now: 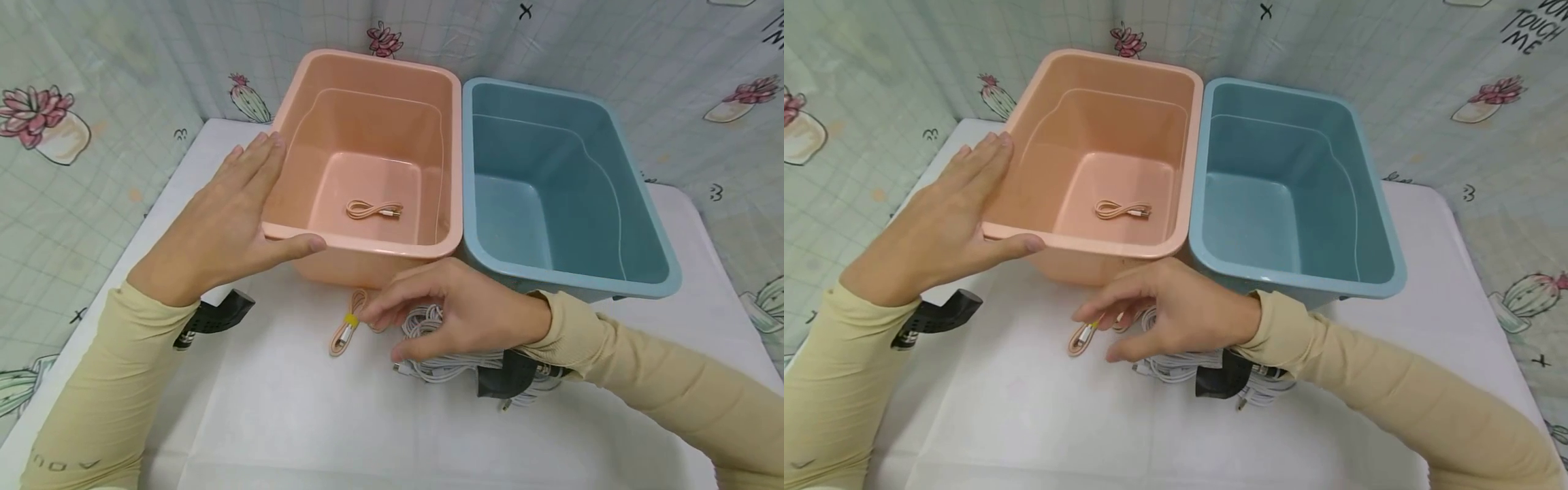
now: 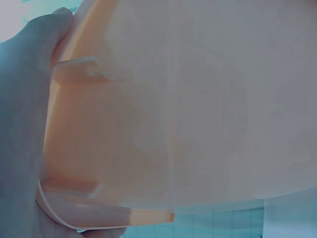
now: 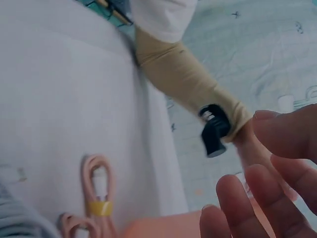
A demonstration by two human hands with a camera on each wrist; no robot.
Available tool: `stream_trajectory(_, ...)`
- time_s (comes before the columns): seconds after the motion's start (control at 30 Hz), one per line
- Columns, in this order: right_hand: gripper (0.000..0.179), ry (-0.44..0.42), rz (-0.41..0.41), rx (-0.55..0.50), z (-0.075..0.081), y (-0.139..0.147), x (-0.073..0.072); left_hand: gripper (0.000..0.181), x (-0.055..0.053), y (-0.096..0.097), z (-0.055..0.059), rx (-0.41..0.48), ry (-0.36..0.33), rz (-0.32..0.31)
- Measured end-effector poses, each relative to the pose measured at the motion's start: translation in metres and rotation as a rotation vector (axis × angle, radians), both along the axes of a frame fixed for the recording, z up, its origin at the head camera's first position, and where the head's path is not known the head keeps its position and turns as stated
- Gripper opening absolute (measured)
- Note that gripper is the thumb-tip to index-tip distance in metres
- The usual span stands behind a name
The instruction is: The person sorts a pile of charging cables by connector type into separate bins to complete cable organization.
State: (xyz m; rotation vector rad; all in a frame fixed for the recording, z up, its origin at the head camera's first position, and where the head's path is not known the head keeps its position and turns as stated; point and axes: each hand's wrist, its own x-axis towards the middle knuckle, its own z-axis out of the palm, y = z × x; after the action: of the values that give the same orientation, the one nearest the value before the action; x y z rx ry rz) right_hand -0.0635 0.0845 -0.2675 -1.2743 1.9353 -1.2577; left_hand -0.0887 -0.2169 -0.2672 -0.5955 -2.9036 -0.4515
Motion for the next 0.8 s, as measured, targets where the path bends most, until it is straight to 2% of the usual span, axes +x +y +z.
stream_trajectory(0.13,0.039,0.129,-0.031,0.078,-0.013,0.003,0.000,0.113,0.000,-0.001,0.000,-0.004,0.000,0.001)
stream_trajectory(0.27,0.037,0.173,-0.067,0.130,-0.023,0.006,-0.005,0.113,0.000,0.000,0.000,-0.005,-0.003,0.002)
stream_trajectory(0.33,0.037,0.184,-0.083,0.148,-0.028,0.008,-0.007,0.113,0.000,0.000,0.000,-0.006,-0.006,0.003)
stream_trajectory(0.57,0.037,0.138,-0.123,0.185,-0.049,0.013,-0.015,0.113,-0.001,0.000,0.000,0.003,0.007,-0.003)
stream_trajectory(0.8,0.032,0.233,-0.173,0.212,-0.064,0.014,-0.014,0.113,-0.001,-0.001,-0.001,0.011,0.012,-0.008)
